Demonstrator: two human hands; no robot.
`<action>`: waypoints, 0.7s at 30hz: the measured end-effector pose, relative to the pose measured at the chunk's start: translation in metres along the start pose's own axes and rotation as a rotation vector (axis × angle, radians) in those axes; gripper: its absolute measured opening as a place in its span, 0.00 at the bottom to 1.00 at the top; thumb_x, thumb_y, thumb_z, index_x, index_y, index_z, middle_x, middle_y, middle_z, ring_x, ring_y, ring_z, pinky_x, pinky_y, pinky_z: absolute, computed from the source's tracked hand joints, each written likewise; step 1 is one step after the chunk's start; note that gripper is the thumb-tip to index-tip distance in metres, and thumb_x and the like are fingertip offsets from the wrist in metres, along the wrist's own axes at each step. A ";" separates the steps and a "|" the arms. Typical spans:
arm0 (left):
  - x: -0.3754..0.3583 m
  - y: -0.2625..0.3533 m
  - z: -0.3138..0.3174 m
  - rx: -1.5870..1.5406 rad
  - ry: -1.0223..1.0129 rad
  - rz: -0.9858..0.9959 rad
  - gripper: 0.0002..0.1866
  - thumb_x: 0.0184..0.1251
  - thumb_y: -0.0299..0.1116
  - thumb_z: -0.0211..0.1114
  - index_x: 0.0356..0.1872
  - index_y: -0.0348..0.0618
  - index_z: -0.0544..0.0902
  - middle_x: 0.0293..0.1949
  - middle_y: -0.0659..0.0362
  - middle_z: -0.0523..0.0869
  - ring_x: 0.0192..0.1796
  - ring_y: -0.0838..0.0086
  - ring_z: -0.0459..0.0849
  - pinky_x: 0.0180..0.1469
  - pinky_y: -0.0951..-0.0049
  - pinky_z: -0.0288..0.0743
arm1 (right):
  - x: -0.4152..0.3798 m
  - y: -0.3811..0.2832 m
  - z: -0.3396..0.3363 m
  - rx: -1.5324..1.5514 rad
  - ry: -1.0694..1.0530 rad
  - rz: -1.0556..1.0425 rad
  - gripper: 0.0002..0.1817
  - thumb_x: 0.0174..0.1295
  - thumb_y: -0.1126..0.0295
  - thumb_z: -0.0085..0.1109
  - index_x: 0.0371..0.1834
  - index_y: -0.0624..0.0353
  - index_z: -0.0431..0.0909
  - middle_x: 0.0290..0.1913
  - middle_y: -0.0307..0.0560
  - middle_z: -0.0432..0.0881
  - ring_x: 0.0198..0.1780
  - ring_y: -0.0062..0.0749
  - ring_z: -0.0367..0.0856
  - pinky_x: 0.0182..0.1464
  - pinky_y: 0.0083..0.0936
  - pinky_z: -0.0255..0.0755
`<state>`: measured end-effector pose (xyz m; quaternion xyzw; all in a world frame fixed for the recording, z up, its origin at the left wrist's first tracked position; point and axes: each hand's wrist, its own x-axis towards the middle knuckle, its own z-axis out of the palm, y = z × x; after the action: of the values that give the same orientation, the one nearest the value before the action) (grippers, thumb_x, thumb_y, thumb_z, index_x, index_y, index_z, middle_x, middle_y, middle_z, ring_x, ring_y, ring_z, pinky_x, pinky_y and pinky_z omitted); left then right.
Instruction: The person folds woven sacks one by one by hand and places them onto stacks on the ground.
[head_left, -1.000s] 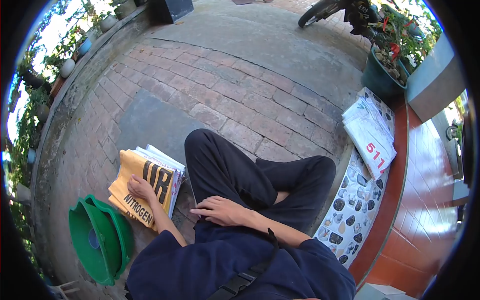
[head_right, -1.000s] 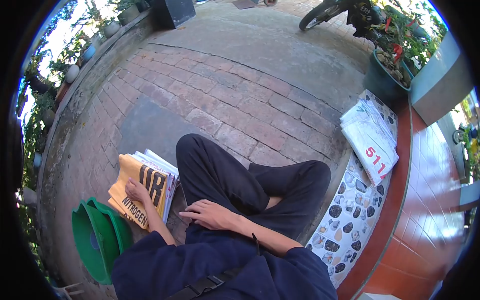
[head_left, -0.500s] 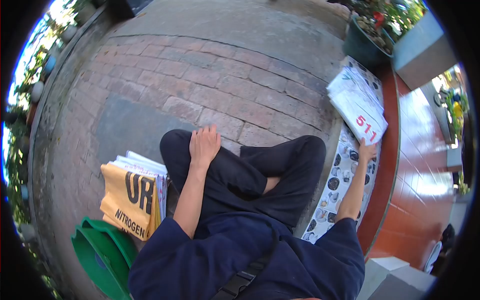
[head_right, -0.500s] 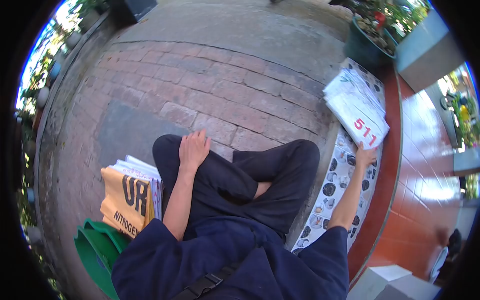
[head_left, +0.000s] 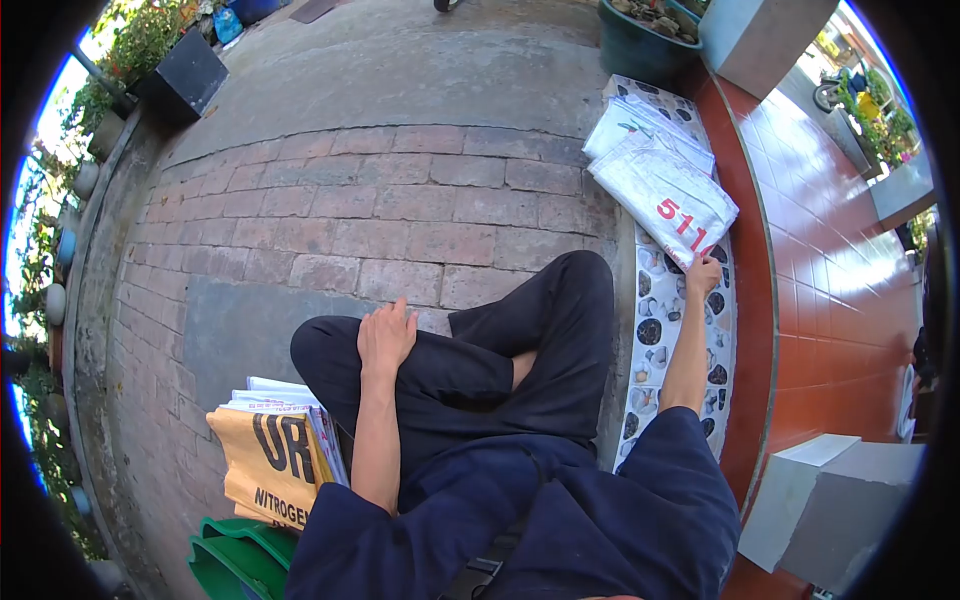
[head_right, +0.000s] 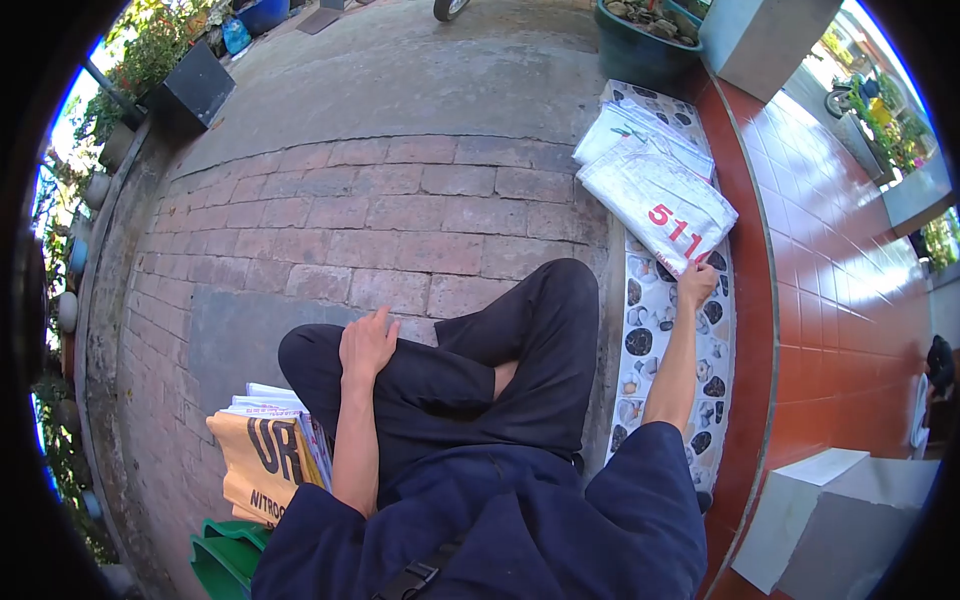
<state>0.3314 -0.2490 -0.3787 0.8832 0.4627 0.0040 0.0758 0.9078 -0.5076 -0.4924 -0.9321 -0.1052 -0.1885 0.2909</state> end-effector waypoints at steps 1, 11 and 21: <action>-0.002 0.003 -0.005 0.031 -0.010 0.005 0.16 0.64 0.42 0.59 0.45 0.41 0.78 0.37 0.50 0.85 0.43 0.56 0.83 0.48 0.59 0.73 | -0.009 -0.010 -0.026 -0.039 -0.057 0.081 0.15 0.56 0.62 0.63 0.36 0.65 0.80 0.42 0.60 0.80 0.45 0.54 0.78 0.51 0.41 0.71; -0.031 0.033 -0.024 -0.088 0.055 0.115 0.18 0.64 0.42 0.59 0.50 0.42 0.78 0.37 0.50 0.85 0.42 0.57 0.83 0.48 0.60 0.72 | -0.065 -0.015 -0.126 -0.420 0.324 0.130 0.15 0.61 0.70 0.49 0.50 0.55 0.78 0.48 0.52 0.78 0.54 0.47 0.73 0.56 0.42 0.67; -0.035 0.038 -0.022 -0.072 0.050 0.145 0.19 0.64 0.42 0.59 0.51 0.42 0.78 0.38 0.50 0.85 0.42 0.58 0.83 0.49 0.60 0.72 | -0.049 -0.168 0.015 -0.030 -0.250 -0.297 0.57 0.44 0.49 0.73 0.74 0.52 0.48 0.73 0.58 0.52 0.71 0.62 0.50 0.65 0.55 0.57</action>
<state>0.3411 -0.2958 -0.3491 0.9108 0.3988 0.0482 0.0955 0.8165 -0.3678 -0.4395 -0.9267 -0.2741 -0.1135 0.2306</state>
